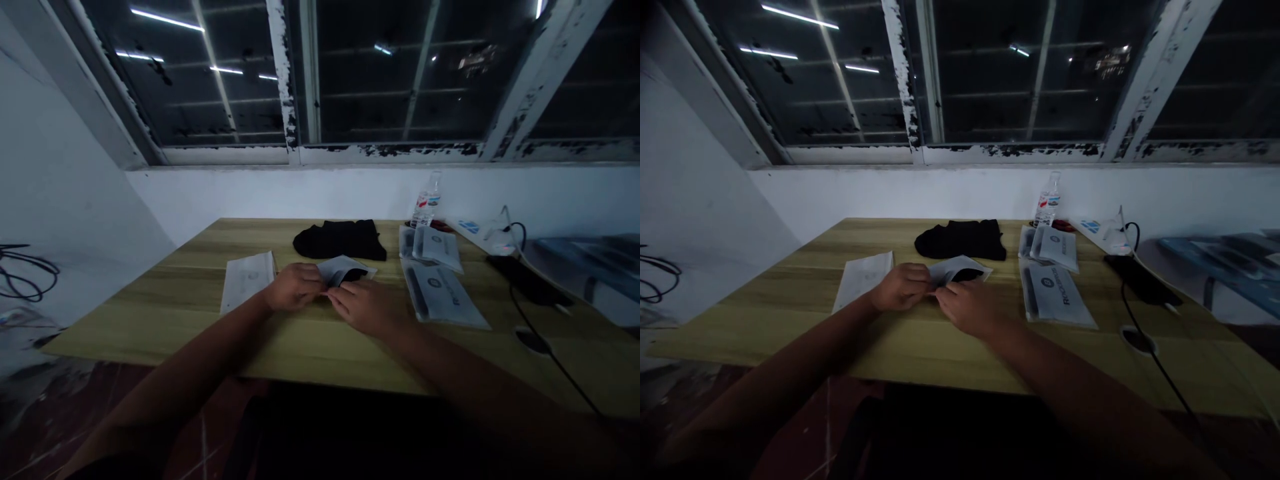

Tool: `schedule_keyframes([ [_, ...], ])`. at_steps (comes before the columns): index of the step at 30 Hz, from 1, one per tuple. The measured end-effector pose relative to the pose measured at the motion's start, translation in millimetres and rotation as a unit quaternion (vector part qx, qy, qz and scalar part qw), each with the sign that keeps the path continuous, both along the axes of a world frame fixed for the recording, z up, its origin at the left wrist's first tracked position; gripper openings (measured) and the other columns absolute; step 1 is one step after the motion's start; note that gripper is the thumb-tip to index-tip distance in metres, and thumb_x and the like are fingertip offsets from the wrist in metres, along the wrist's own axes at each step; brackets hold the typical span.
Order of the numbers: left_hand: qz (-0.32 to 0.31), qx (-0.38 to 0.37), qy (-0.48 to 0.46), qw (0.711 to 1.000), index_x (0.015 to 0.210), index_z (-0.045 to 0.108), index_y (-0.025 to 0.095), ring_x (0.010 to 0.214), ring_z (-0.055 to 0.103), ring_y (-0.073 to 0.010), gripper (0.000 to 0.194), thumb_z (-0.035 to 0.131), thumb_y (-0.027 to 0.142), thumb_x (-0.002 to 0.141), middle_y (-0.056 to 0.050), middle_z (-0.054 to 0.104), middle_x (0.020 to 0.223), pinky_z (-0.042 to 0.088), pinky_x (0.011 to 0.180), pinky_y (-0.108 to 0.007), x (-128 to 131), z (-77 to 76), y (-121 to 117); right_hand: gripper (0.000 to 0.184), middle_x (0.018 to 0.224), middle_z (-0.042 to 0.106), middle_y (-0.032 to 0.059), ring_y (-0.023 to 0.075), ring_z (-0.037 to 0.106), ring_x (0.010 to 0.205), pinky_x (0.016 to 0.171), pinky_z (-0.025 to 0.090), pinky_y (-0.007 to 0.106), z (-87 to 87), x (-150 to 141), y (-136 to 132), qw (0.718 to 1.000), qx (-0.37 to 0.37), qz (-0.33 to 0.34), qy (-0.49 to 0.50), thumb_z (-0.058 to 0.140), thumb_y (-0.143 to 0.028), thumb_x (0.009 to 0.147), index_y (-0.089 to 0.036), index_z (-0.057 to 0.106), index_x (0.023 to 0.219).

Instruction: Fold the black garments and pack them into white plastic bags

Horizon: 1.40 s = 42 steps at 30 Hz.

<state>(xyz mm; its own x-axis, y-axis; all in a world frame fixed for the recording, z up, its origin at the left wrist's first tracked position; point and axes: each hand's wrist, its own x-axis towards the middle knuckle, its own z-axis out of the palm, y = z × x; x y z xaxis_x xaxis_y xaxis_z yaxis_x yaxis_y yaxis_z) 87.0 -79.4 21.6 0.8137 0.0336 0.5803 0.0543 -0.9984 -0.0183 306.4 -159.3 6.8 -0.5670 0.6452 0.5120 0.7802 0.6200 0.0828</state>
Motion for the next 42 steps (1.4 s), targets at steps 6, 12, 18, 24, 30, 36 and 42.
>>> schedule_keyframes([
  [6,0.014,-0.007,-0.08,0.997,0.096,0.071,0.022,0.078,0.066,-0.0181,0.02,0.052,0.017,0.099,-0.007,0.073,0.085,0.053,0.07,-0.032,-11.7,6.4,5.6,0.024,0.094,0.078,0.0047,0.0191,0.067,0.08,0.064,0.033,0.032,13.1,22.3,21.6,0.991,-0.057,-0.122,-0.002,0.053,-0.03,0.099,-0.023,0.076,0.096],
  [12,0.072,0.028,-0.167,0.983,0.089,0.065,0.021,0.074,0.063,-0.0178,0.012,0.058,0.013,0.095,-0.004,0.069,0.079,0.052,0.07,-0.034,-27.7,14.9,16.3,0.026,0.104,0.077,0.0062,0.0201,0.068,0.084,0.063,0.035,0.03,30.3,58.0,38.7,0.967,-0.121,-0.223,-0.018,0.051,-0.03,0.099,-0.024,0.076,0.099],
  [18,0.122,-0.011,-0.184,0.975,0.09,0.061,0.02,0.084,0.066,-0.0188,0.009,0.058,0.018,0.098,-0.007,0.069,0.087,0.055,0.074,-0.033,-42.4,5.8,35.4,0.007,0.084,0.072,0.0052,0.0196,0.063,0.079,0.072,0.039,0.03,40.8,74.9,32.9,0.991,-0.128,-0.039,0.008,0.062,-0.022,0.083,-0.021,0.069,0.08],
  [24,0.099,-0.097,-0.051,0.989,0.097,0.066,0.019,0.093,0.074,-0.0187,0.015,0.051,0.016,0.1,-0.009,0.076,0.1,0.059,0.079,-0.03,-40.7,-12.9,43.1,0.02,0.089,0.068,0.0043,0.0173,0.063,0.082,0.077,0.049,0.031,32.6,59.0,17.7,0.929,-0.24,0.226,0.17,0.054,-0.033,0.098,-0.022,0.069,0.091],
  [30,0.035,-0.014,-0.03,0.999,0.095,0.067,0.02,0.091,0.075,-0.0167,0.019,0.05,0.012,0.099,-0.008,0.078,0.104,0.058,0.077,-0.027,-8.2,-18.1,18.2,0.059,0.147,0.058,0.0142,0.0304,0.056,0.134,0.11,0.046,0.049,-6.4,38.6,30.9,0.921,-0.306,-0.001,0.242,0.069,-0.045,0.091,-0.026,0.053,0.144],
  [36,0.117,0.007,-0.053,0.992,0.099,0.068,0.02,0.096,0.073,-0.018,0.013,0.056,0.02,0.1,-0.009,0.076,0.105,0.058,0.081,-0.029,-1.8,-19.9,14.5,0.024,0.107,0.075,0.0051,0.0192,0.069,0.1,0.093,0.054,0.036,14.4,45.3,33.4,0.928,-0.295,0.016,0.228,0.052,-0.012,0.096,-0.023,0.074,0.1],
  [42,0.277,-0.127,-0.005,0.953,0.11,0.069,0.02,0.113,0.068,-0.0241,0.021,0.058,0.033,0.097,-0.011,0.07,0.121,0.056,0.1,-0.04,-13.9,-29.6,40.1,0.028,0.112,0.076,0.0091,0.0236,0.071,0.096,0.086,0.056,0.037,62.0,136.4,43.9,0.921,-0.247,-0.102,0.282,0.053,-0.029,0.097,-0.022,0.072,0.115],
])
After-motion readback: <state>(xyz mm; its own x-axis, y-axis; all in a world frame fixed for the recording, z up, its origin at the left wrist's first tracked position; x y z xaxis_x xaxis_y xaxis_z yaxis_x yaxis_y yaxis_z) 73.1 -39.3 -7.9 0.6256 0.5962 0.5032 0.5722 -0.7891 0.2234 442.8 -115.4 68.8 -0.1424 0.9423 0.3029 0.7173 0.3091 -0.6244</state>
